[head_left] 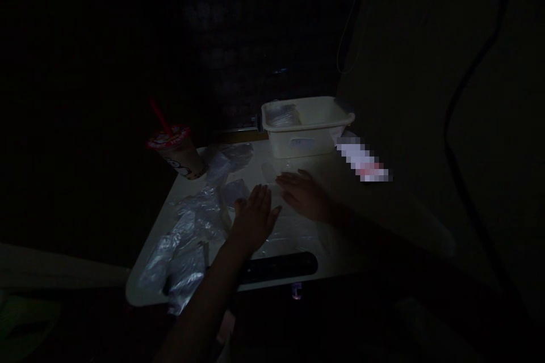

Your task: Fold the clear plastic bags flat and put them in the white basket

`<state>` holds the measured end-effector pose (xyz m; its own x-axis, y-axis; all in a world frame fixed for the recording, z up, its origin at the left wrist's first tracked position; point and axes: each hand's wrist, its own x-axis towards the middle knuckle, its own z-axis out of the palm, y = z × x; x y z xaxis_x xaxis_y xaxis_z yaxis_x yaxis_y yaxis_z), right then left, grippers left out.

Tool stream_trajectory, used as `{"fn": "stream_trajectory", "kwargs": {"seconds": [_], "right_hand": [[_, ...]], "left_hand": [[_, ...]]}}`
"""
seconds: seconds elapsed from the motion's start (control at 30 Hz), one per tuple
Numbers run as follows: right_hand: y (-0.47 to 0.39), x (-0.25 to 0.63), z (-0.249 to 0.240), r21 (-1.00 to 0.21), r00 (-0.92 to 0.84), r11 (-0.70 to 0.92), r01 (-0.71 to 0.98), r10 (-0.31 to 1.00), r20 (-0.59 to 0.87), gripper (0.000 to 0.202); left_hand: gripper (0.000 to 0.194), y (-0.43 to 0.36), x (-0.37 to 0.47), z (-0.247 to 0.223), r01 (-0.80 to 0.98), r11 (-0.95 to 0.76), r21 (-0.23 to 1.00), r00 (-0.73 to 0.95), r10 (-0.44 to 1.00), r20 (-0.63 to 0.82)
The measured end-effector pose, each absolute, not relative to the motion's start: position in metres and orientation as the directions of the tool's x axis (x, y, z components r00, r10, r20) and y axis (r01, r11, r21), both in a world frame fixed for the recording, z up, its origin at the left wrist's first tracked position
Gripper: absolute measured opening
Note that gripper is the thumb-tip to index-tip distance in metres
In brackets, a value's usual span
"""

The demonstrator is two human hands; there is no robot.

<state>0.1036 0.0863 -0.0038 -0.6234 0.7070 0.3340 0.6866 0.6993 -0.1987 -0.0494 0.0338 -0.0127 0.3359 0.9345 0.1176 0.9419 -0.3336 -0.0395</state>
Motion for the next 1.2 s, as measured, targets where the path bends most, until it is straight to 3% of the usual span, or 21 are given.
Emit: {"fn": "stream_trajectory", "kwargs": {"seconds": [0.17,0.37,0.63,0.83,0.97,1.2], "right_hand": [[0.063,0.093,-0.015,-0.045,-0.701,0.732,0.680,0.667,0.255,0.050],[0.066,0.105,-0.022,-0.023,-0.650,0.678,0.735,0.713,0.264,0.055],[0.077,0.134,-0.008,-0.046,-0.535,0.580,0.814,0.777,0.331,0.042],[0.039,0.181,-0.013,-0.063,-0.713,0.737,0.673,0.669,0.210,0.043],[0.004,0.189,-0.027,-0.051,-0.773,0.784,0.619,0.619,0.139,0.058],[-0.018,0.195,-0.044,0.022,-0.793,0.822,0.569,0.542,0.279,0.040]], "left_hand": [[0.046,0.035,-0.055,-0.020,0.922,-0.382,-0.068,0.387,0.914,0.120],[0.047,0.033,-0.052,-0.016,0.929,-0.365,-0.055,0.369,0.923,0.111],[0.046,0.033,-0.051,-0.014,0.931,-0.362,0.042,0.351,0.922,0.161],[0.042,0.010,-0.061,0.000,0.911,-0.373,0.179,0.324,0.912,0.250],[0.042,-0.020,-0.071,0.010,0.876,-0.416,0.245,0.361,0.901,0.241],[0.042,-0.042,-0.072,0.008,0.868,-0.396,0.300,0.352,0.916,0.190]]}}
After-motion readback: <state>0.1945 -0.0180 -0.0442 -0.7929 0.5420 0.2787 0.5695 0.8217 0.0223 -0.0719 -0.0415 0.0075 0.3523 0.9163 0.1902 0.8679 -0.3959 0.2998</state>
